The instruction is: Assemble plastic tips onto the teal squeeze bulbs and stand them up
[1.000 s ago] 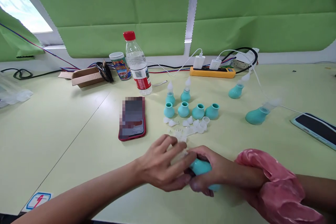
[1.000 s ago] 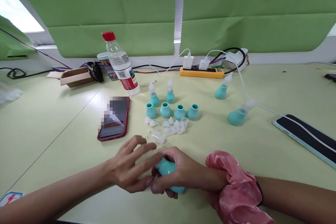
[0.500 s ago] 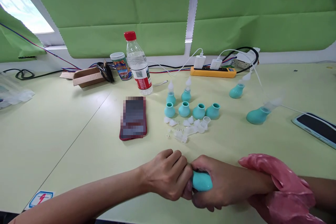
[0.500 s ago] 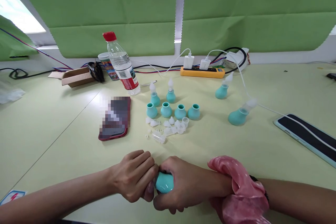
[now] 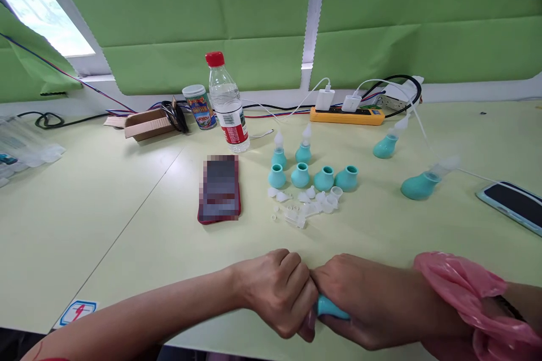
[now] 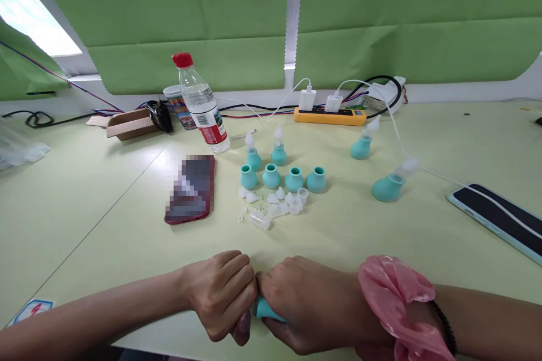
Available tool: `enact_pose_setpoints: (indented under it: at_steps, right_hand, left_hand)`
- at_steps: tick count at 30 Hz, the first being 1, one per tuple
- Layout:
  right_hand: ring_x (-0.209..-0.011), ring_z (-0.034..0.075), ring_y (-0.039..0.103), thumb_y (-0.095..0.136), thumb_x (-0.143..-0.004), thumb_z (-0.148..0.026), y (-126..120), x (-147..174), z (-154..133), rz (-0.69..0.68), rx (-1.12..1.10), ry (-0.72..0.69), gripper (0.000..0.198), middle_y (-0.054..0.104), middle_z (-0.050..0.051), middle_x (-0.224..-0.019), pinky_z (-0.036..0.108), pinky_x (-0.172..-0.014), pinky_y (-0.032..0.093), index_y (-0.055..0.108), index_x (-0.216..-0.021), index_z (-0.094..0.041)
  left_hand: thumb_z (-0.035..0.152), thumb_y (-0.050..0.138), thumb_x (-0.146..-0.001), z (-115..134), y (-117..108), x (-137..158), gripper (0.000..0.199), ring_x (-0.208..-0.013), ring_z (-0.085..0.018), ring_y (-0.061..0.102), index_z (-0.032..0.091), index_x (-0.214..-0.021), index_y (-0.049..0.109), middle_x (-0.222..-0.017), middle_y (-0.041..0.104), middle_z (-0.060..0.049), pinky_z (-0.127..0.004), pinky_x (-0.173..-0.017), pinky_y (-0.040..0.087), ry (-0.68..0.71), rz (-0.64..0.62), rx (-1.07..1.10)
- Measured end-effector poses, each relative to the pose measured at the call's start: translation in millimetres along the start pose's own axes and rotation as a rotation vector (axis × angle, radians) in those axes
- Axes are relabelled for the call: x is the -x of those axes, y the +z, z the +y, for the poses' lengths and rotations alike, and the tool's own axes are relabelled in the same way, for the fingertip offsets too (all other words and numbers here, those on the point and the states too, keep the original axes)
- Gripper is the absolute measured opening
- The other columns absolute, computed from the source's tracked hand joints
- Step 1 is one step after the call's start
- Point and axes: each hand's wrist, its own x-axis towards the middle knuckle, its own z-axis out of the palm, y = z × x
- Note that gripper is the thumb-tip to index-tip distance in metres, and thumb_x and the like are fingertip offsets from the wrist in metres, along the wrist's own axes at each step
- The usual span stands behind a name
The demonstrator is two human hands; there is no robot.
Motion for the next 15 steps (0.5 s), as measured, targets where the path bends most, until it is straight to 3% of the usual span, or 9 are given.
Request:
enact_pose_setpoints:
  at_steps: [4,11,15]
  right_hand:
    - [-0.066,0.015,0.057,0.044,-0.072,-0.018,4.7,1.2,1.8,0.02,0.085,-0.016,0.017,0.061,0.004,-0.073,0.023,-0.057,0.04,0.058,-0.081,-0.015]
    - [-0.061,0.012,0.053,0.043,-0.075,-0.014,7.9,4.0,1.6,0.07,0.216,-0.077,0.012,0.059,0.002,-0.071,0.022,-0.052,0.033,0.055,-0.078,-0.015]
    - [-0.054,0.011,0.047,0.044,-0.072,-0.007,6.7,7.8,4.1,0.13,0.483,-0.078,0.011,0.055,0.001,-0.064,0.024,-0.046,0.024,0.051,-0.073,-0.015]
  left_hand:
    - [0.023,0.023,-0.086,0.0,-0.5,0.1,0.047,-0.036,-0.01,0.029,0.015,-0.043,0.041,-0.041,0.033,0.001,-0.026,-0.034,0.02,-0.026,-0.003,0.036]
    - [0.025,0.013,-0.087,1.2,0.6,-1.0,0.053,-0.037,-0.01,0.028,0.016,-0.042,0.04,-0.041,0.032,0.0,-0.025,-0.033,0.021,-0.1,0.046,0.109]
    - [0.02,0.017,-0.085,2.9,2.0,2.8,0.044,-0.037,-0.01,0.027,0.018,-0.046,0.037,-0.042,0.032,0.002,-0.024,-0.034,0.022,-0.182,0.022,0.166]
